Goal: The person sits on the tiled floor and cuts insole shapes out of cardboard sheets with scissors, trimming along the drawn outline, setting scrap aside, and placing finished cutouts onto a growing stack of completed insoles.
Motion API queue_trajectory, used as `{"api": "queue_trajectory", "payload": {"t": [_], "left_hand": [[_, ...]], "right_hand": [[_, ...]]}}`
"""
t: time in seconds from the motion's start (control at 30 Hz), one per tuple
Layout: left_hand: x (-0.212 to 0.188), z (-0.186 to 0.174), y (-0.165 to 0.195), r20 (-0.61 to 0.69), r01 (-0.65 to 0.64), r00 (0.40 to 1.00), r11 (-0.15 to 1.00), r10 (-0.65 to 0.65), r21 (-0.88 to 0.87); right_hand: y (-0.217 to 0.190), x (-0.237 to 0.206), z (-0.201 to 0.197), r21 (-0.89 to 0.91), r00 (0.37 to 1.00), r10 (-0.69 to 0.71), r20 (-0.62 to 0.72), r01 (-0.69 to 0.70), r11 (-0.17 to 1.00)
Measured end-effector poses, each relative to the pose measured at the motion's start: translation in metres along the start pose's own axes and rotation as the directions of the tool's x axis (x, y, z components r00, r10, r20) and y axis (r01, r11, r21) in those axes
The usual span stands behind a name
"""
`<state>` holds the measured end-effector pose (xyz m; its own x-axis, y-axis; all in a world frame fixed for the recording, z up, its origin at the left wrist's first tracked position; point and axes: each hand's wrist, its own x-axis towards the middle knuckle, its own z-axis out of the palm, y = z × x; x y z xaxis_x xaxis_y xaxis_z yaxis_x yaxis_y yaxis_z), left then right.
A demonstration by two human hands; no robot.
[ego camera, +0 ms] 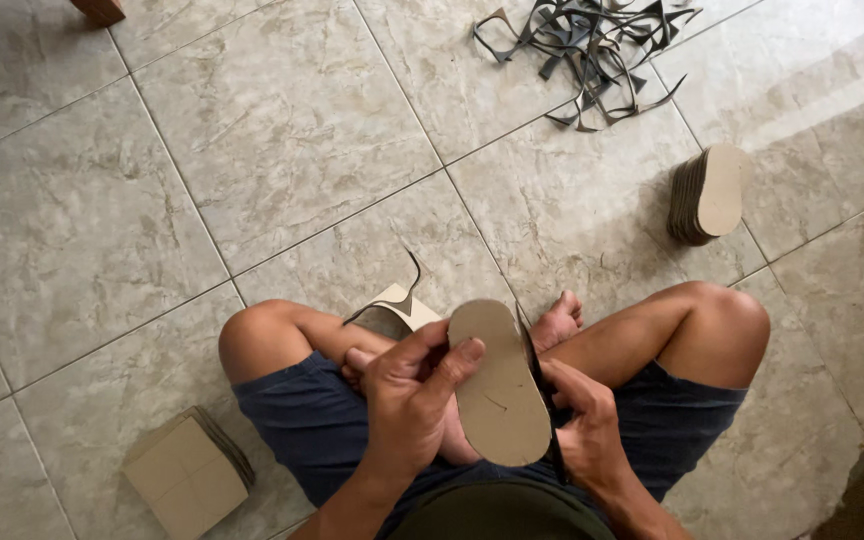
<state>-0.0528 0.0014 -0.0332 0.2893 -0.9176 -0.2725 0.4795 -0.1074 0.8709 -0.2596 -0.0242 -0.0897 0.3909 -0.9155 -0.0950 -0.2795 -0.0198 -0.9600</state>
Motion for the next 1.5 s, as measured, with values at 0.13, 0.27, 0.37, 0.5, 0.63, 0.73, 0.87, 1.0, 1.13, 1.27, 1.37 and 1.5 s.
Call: {"api": "queue_trajectory", "payload": {"t": [0.13,0.27,0.37,0.5,0.63,0.73,0.87,1.0,1.13,1.27,1.37,1.5], "left_hand": [[-0.001,0.0,-0.002,-0.004,-0.007,1.0,1.0,0.007,0.028],[0.0,-0.007,-0.005,0.011,-0.015,1.0,1.0,0.015,0.026],[0.003,-0.013,-0.007,0.032,0.011,0.999,1.0,-0.011,-0.008],[0.007,-0.021,-0.008,0.064,0.074,0.996,0.994,-0.069,-0.077],[0.01,-0.026,-0.007,0.07,0.136,0.989,0.987,-0.13,-0.085],[0.012,-0.027,-0.006,0.091,0.155,0.985,0.984,-0.146,-0.091],[0.014,-0.026,-0.001,0.083,0.158,0.985,0.986,-0.153,-0.051],[0.014,-0.03,0.004,0.076,0.136,0.987,0.988,-0.142,0.076],[0.015,-0.038,-0.001,0.004,0.109,0.994,0.993,-0.109,-0.046],[0.015,-0.035,-0.028,0.002,0.147,0.988,0.944,-0.153,-0.295],[0.006,-0.023,-0.055,0.144,0.256,0.961,0.958,-0.238,-0.126],[-0.008,-0.012,-0.07,0.307,0.351,0.897,0.935,-0.317,-0.059]], "right_hand": [[-0.01,0.003,0.002,-0.157,0.999,-0.008,-0.044,0.001,0.988],[-0.015,0.004,0.002,-0.143,0.999,-0.025,-0.039,0.02,0.989],[-0.019,0.006,0.001,-0.157,1.0,-0.02,-0.019,0.016,0.988],[-0.024,0.009,-0.005,-0.174,0.999,-0.027,0.025,0.031,0.984],[-0.025,0.009,-0.009,-0.21,0.994,0.102,0.039,-0.091,0.973],[-0.025,0.007,-0.009,-0.224,0.993,0.108,0.036,-0.098,0.97],[-0.023,0.006,-0.009,-0.096,0.985,0.154,0.081,-0.146,0.985],[-0.016,0.007,-0.017,-0.064,0.989,0.119,0.091,-0.113,0.992],[0.0,0.006,-0.021,0.038,0.955,0.297,-0.014,-0.297,0.954],[0.022,0.002,-0.018,0.222,0.992,0.129,0.006,-0.127,0.967],[0.039,-0.005,-0.005,0.434,0.973,0.232,-0.002,-0.208,0.876],[0.054,-0.015,0.007,0.329,0.935,0.28,-0.219,-0.199,0.923]]}}
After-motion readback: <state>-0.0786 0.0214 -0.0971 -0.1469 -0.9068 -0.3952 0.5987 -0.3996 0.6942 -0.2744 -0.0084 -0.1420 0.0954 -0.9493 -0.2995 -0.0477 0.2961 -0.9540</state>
